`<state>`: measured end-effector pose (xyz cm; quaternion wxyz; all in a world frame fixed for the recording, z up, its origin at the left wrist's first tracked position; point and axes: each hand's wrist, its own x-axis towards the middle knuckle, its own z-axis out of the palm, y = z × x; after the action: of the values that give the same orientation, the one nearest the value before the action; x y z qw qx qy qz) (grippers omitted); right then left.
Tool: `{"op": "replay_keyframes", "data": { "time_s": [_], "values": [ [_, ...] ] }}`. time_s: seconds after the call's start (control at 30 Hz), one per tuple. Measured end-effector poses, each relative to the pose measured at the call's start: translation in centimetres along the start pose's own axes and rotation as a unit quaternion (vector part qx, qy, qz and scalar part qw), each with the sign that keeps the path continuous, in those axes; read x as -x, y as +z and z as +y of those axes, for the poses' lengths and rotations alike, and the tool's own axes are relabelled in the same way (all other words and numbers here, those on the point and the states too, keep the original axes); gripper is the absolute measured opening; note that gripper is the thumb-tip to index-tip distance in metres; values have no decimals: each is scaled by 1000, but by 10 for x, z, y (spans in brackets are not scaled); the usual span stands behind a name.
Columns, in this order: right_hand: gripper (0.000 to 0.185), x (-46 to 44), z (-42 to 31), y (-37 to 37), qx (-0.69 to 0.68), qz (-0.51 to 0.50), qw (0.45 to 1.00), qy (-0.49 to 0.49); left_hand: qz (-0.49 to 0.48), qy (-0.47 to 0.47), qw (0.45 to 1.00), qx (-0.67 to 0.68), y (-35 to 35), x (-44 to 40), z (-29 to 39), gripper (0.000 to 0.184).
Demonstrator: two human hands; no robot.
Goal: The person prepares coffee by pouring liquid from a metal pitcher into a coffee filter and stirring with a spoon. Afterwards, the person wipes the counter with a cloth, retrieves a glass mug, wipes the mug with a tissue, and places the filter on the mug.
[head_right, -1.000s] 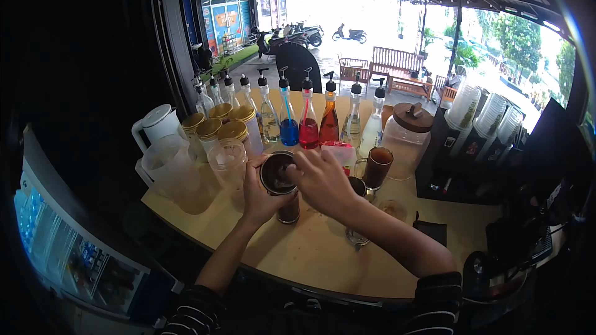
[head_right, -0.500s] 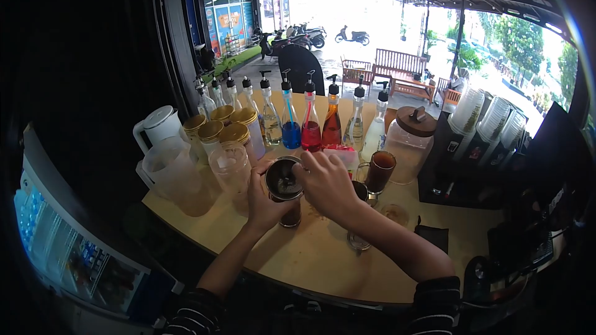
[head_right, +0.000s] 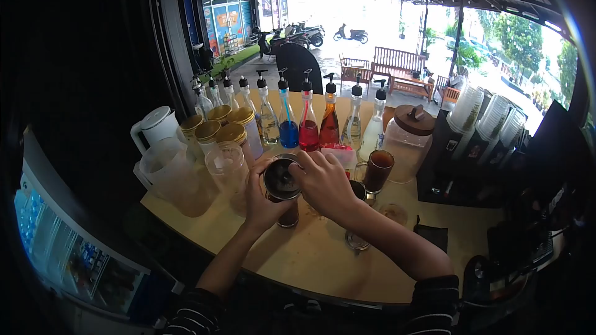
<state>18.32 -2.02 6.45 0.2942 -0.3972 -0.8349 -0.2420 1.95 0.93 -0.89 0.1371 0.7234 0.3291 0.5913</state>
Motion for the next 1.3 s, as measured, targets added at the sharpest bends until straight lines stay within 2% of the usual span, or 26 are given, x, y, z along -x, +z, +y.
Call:
{"op": "replay_keyframes", "data": {
  "time_s": [0.1,0.17,0.3,0.37,0.5,0.57,0.77,0.87,1.1,1.17,1.3],
  "values": [
    [24,7,-4,3,-19,-31,998,-42,-3,-29,999,27,-4,-4,2,77],
    [24,2,1,0,-4,-15,999,-33,-18,-7,999,-29,-6,-5,2,81],
    [20,2,1,-3,12,-5,999,-38,-24,16,999,-21,-7,-7,0,81],
    [18,6,-1,0,6,-38,998,-52,-34,20,998,-46,-8,-8,-1,81],
    [19,3,2,-5,38,-7,999,-23,-39,19,999,-28,-9,-6,-7,81],
    [17,5,1,-4,0,-73,995,-66,-73,0,995,-65,-14,-8,-5,82],
    [15,-8,17,-14,43,-61,990,-122,-139,57,987,-61,-25,-16,-11,83],
    [16,-15,21,-18,68,-80,982,-155,-163,55,983,-69,-30,-19,-8,82],
    [11,-17,16,-11,94,-88,972,-195,-173,56,982,-54,-33,-20,-7,81],
    [6,-20,17,-13,90,-46,980,-169,-169,47,983,-49,-34,-21,-7,82],
    [6,-16,12,-7,78,-75,975,-194,-172,40,983,-48,-37,-20,-10,82]
  ]
}}
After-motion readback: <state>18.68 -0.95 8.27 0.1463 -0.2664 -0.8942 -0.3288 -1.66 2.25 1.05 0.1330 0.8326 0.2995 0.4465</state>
